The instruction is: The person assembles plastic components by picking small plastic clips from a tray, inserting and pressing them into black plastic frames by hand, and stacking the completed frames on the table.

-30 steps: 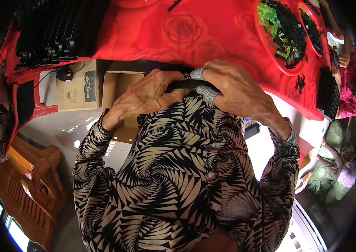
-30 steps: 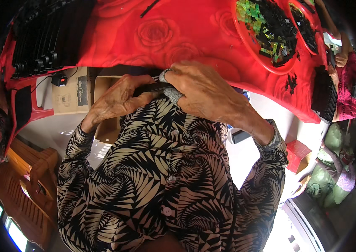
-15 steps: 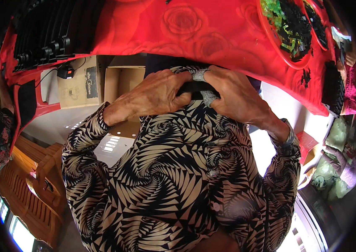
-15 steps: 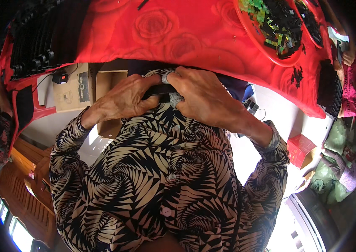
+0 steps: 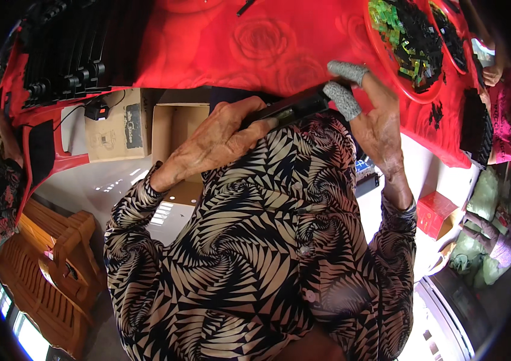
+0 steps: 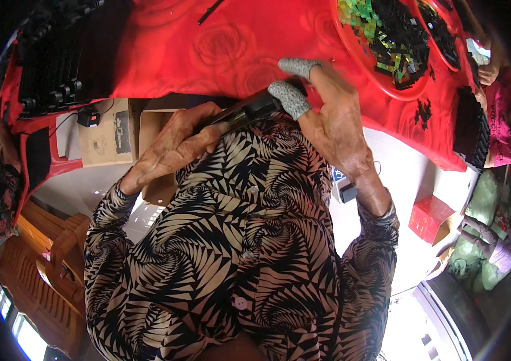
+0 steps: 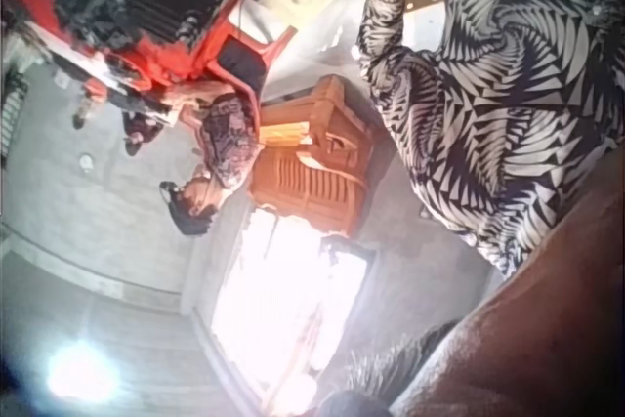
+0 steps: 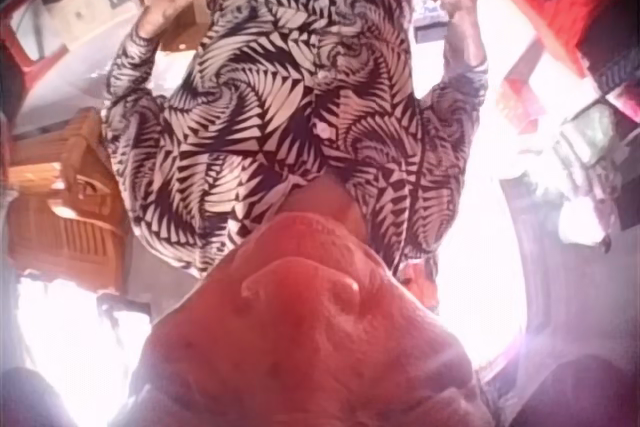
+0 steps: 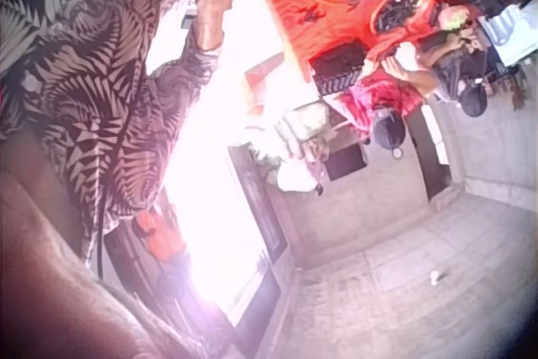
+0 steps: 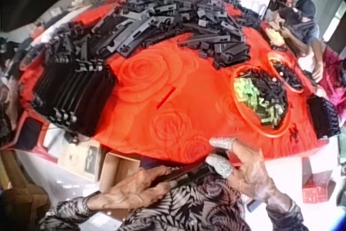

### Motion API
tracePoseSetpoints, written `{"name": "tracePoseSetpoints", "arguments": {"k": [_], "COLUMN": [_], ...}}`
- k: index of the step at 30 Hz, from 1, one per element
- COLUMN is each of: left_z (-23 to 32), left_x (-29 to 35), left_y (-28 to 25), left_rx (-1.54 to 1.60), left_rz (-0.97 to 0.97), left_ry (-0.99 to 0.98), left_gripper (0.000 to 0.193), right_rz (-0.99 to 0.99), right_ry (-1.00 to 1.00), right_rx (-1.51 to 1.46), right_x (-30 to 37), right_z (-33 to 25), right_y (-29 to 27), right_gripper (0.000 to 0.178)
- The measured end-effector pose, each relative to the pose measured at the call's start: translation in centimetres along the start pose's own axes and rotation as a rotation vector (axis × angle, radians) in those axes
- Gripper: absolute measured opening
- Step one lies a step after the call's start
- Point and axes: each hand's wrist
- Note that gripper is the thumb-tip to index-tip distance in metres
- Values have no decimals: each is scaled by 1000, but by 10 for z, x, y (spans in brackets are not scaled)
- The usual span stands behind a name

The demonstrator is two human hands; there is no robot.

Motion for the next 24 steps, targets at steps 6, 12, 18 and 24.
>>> {"name": "tracePoseSetpoints", "arguments": {"k": [6, 12, 18, 24], "left_z": [1, 6, 1, 11], "left_x": [3, -5, -8, -6], "left_y": [14, 16, 16, 14], "left_rx": [-113, -67, -16, -105], "left_rz": [74, 83, 85, 95], "left_ry": [53, 78, 134, 155], "left_gripper": [26, 26, 24, 22], "right_rz": [102, 80, 77, 102], "right_ry": [220, 77, 35, 115], "right_rx": [-255, -183, -155, -216], "right_x": [1, -11, -14, -10], "right_z": [-7, -5, 1, -4], "right_y": [16, 25, 27, 29], "right_gripper": [27, 18, 18, 18]}}
Point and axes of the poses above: each hand's wrist, its own x-axis away from the middle knuckle, its own y-axis out of the palm, z = x × y, and after that the axes turned 4 degrees about -y, right-handed
